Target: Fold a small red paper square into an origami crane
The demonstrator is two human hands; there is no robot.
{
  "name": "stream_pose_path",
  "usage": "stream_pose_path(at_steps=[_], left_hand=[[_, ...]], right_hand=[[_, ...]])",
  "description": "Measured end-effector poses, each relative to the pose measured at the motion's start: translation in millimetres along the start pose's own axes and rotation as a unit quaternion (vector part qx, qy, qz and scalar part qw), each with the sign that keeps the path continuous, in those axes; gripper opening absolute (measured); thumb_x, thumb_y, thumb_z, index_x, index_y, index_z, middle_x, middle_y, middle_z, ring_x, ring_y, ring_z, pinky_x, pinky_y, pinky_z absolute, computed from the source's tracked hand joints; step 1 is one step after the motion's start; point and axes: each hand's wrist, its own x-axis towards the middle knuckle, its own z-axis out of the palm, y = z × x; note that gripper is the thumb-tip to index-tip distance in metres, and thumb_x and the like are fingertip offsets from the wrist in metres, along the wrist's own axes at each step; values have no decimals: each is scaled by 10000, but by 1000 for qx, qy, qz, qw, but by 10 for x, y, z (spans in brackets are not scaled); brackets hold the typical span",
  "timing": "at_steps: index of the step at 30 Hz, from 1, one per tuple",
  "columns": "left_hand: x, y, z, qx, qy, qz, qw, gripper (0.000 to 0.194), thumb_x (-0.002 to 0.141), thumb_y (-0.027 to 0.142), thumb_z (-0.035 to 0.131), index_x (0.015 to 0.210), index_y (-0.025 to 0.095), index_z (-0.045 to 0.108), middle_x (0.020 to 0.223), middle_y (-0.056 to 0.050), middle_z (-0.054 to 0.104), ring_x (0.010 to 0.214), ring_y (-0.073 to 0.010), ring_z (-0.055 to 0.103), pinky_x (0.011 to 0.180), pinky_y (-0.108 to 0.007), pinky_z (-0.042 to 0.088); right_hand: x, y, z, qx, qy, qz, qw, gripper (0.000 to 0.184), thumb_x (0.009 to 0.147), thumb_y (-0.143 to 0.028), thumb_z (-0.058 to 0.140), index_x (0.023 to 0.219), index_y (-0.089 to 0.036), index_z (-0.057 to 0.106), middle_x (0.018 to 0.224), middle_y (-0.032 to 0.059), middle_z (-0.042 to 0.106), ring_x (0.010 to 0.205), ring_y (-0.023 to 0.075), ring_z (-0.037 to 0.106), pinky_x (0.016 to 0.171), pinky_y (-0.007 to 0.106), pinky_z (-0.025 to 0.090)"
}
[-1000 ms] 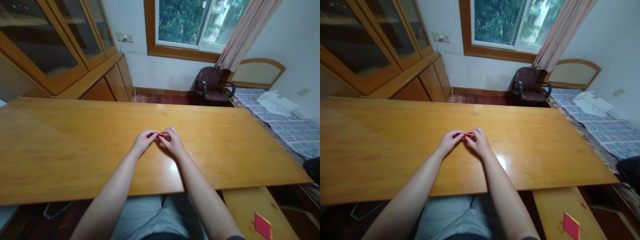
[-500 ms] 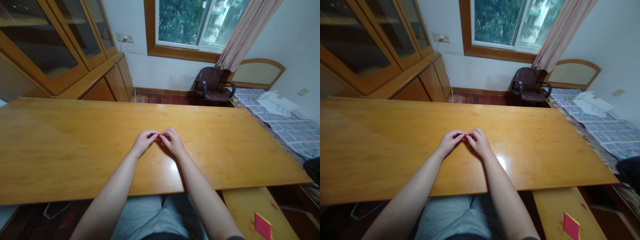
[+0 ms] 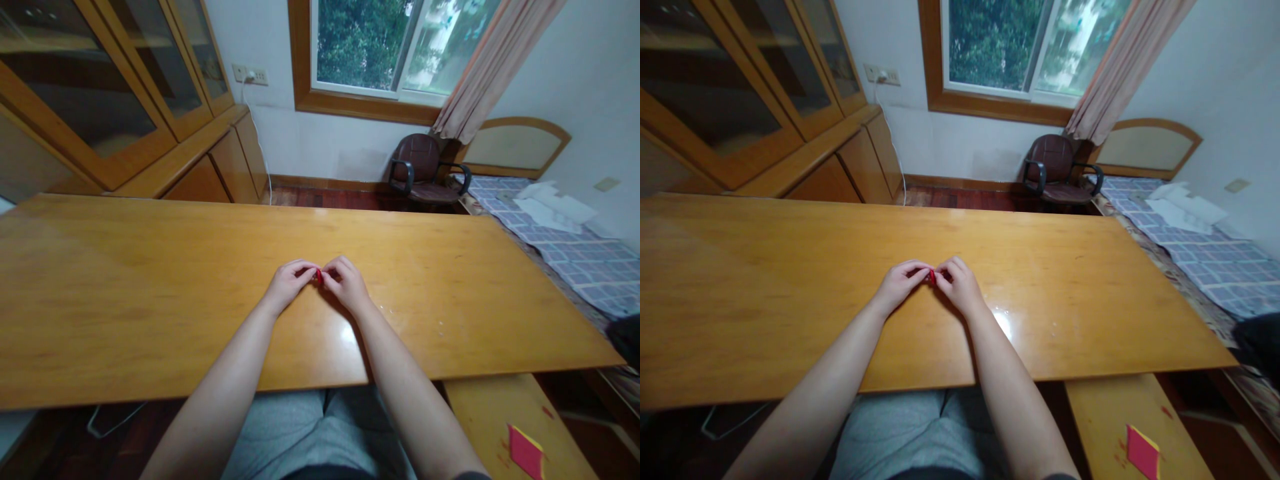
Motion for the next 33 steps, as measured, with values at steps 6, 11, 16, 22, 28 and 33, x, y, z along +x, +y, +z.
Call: stream_pose_path(at_steps=[6, 11, 16, 22, 28, 33], left_hand=[[15, -44, 8, 5, -4, -13, 1000, 219, 860, 334, 586, 904, 176, 731, 889, -51, 731, 839, -182, 663, 793, -285, 513], [24, -103, 17, 3, 21, -26, 999, 235, 853, 358, 592, 897, 173, 729, 888, -52, 732, 834, -183, 666, 810, -297, 517], [24, -108, 17, -4, 31, -25, 999, 243, 853, 374, 597, 903, 177, 730, 901, -52, 735, 839, -184, 671, 809, -296, 524], [22, -80, 20, -20, 32, -26, 999, 239, 848, 365, 600, 896, 168, 727, 896, -61, 734, 831, -186, 671, 785, -294, 530], [21, -59, 24, -10, 19, -15, 1000, 222, 856, 346, 595, 900, 174, 728, 897, -54, 728, 836, -182, 663, 795, -290, 519], [20, -48, 12, 13, 8, -5, 1000, 223, 859, 350, 592, 894, 179, 730, 863, -46, 713, 817, -179, 651, 770, -280, 509]], right_hand=[[-6, 33, 6, 2, -1, -1, 1000, 71, 882, -227, 618, 818, -196, 626, 814, 20, 586, 740, 143, 570, 677, 263, 473], [0, 23, -3, 10, 8, -13, 1000, 54, 873, -199, 612, 819, -196, 614, 821, 18, 567, 748, 142, 560, 675, 261, 477], [-19, 9, 4, 12, 17, -12, 1000, 5, 847, -193, 620, 847, -196, 624, 995, 63, 547, 826, 152, 574, 681, 266, 506], [-17, -18, 0, 2, -2, -35, 999, 34, 850, -187, 616, 882, -196, 624, 976, 65, 578, 917, 180, 578, 792, 308, 512], [-11, 9, 18, -4, -10, -19, 1000, 107, 893, -239, 616, 991, -201, 637, 962, 61, 568, 783, 152, 564, 664, 267, 505], [-15, 38, 28, -11, -5, -40, 999, 133, 924, -221, 581, 1022, -222, 671, 957, 64, 568, 852, 170, 574, 736, 297, 518]])
